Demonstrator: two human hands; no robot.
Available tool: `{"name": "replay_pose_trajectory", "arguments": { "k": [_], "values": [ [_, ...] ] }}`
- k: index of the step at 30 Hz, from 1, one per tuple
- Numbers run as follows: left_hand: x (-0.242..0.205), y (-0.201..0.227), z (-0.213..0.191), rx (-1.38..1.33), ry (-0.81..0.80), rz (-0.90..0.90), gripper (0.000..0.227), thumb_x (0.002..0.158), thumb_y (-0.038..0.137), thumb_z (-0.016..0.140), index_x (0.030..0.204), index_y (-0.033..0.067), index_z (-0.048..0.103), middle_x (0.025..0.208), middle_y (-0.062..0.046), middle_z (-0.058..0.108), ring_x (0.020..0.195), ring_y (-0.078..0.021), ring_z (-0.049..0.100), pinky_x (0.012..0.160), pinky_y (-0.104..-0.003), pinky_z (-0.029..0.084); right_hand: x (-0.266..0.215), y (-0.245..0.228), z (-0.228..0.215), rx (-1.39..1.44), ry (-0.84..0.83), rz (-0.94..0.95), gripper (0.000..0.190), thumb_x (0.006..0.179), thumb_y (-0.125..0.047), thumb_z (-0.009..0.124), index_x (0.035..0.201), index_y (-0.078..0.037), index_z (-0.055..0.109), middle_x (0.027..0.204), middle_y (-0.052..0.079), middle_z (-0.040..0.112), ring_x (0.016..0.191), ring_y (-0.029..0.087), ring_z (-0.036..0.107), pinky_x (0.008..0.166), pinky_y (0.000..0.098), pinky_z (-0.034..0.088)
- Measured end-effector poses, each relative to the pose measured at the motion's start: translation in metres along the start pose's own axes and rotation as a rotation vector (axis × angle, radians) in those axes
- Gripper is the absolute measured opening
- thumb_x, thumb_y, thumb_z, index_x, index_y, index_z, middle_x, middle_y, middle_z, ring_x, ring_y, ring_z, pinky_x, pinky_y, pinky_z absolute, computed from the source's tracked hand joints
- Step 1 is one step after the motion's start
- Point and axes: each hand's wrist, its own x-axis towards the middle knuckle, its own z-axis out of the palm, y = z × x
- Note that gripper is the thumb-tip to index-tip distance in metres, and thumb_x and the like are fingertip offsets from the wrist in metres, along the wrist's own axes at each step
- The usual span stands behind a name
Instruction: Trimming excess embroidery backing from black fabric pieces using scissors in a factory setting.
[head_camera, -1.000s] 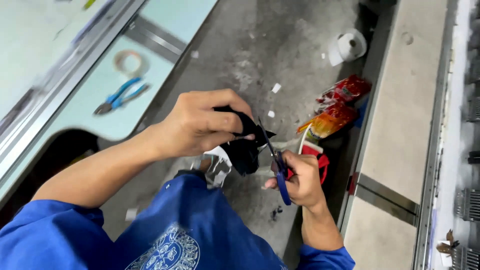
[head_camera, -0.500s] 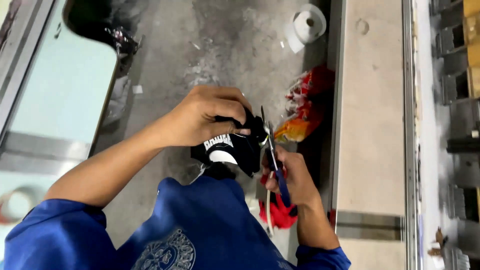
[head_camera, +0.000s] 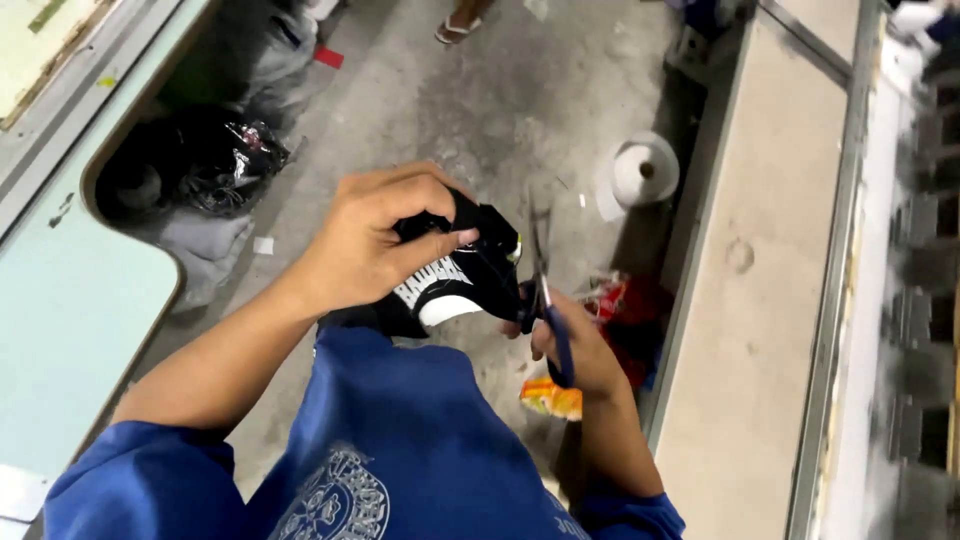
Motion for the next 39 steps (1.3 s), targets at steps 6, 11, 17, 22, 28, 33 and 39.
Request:
{"name": "replay_pose_trajectory", "arguments": {
  "k": [6,11,17,22,28,33,39],
  "values": [
    [0.057,-0.092,-0.029,-0.005,0.063,-0.029,0.017,0.081,-0.007,0.070,0.077,0.0010,0.055,0.078,-0.014,0.061,0.068,-0.0294,0.062,0.063,-0.034,0.048,0.122,0.035,-0.050,-0.063,0.132,-0.112,0.045,0.075,-0.030,0.076,0.099,0.005,0.061,0.081,0.015,0.064,0.074,0.020,0.064,0.061,0.0276,0.048],
    [0.123,-0.164,-0.063,0.017,0.020,-0.078,0.016,0.080,-0.006,0.068,0.080,0.0021,0.055,0.078,-0.014,0.060,0.071,-0.0330,0.063,0.065,-0.038,0.049,0.249,0.034,-0.063,0.132,0.293,-0.161,0.023,0.077,-0.006,0.071,0.084,0.007,0.055,0.059,0.016,0.057,0.047,0.015,0.053,0.045,0.0231,0.043],
    [0.200,-0.256,-0.094,0.101,0.003,-0.122,0.017,0.078,-0.003,0.068,0.078,0.0022,0.052,0.085,-0.016,0.061,0.079,-0.0359,0.062,0.068,-0.040,0.048,0.369,0.073,-0.103,0.000,0.332,-0.055,0.016,0.069,-0.005,0.077,0.074,0.003,0.064,0.054,0.008,0.055,0.050,0.012,0.053,0.046,0.0239,0.040],
    [0.229,-0.342,-0.111,0.505,0.235,-0.253,0.013,0.084,0.013,0.069,0.088,0.0061,0.059,0.116,-0.011,0.051,0.119,-0.0369,0.044,0.101,-0.047,0.035,0.469,0.124,-0.132,-0.008,0.268,-0.081,0.014,0.074,-0.004,0.075,0.075,0.001,0.063,0.055,0.011,0.059,0.054,0.014,0.059,0.051,0.0214,0.044],
    [0.224,-0.494,-0.102,-0.130,0.504,-1.015,0.036,0.089,0.041,0.063,0.099,0.0065,0.063,0.081,-0.017,0.063,0.072,-0.0242,0.064,0.049,-0.032,0.051,0.593,0.174,-0.177,0.038,0.137,-0.060,0.012,0.075,-0.004,0.072,0.072,0.000,0.061,0.054,0.008,0.058,0.056,0.012,0.058,0.050,0.0222,0.043],
    [0.312,-0.520,-0.117,-0.187,0.563,-0.870,0.017,0.083,0.019,0.072,0.088,0.0051,0.065,0.077,-0.010,0.066,0.077,-0.0164,0.063,0.068,-0.028,0.053,0.674,0.175,-0.219,-0.015,0.004,-0.034,0.014,0.075,-0.013,0.077,0.075,-0.005,0.065,0.055,0.008,0.058,0.054,0.011,0.054,0.049,0.0226,0.043],
    [0.355,-0.578,-0.133,-0.525,0.719,-0.651,0.017,0.087,0.012,0.067,0.101,0.0021,0.065,0.092,-0.008,0.066,0.085,-0.0140,0.063,0.075,-0.028,0.054,0.727,0.172,-0.268,0.229,-0.010,0.213,0.051,0.087,-0.048,0.055,0.109,-0.002,0.055,0.073,0.011,0.059,0.062,0.014,0.057,0.046,0.0215,0.044]
  ]
}}
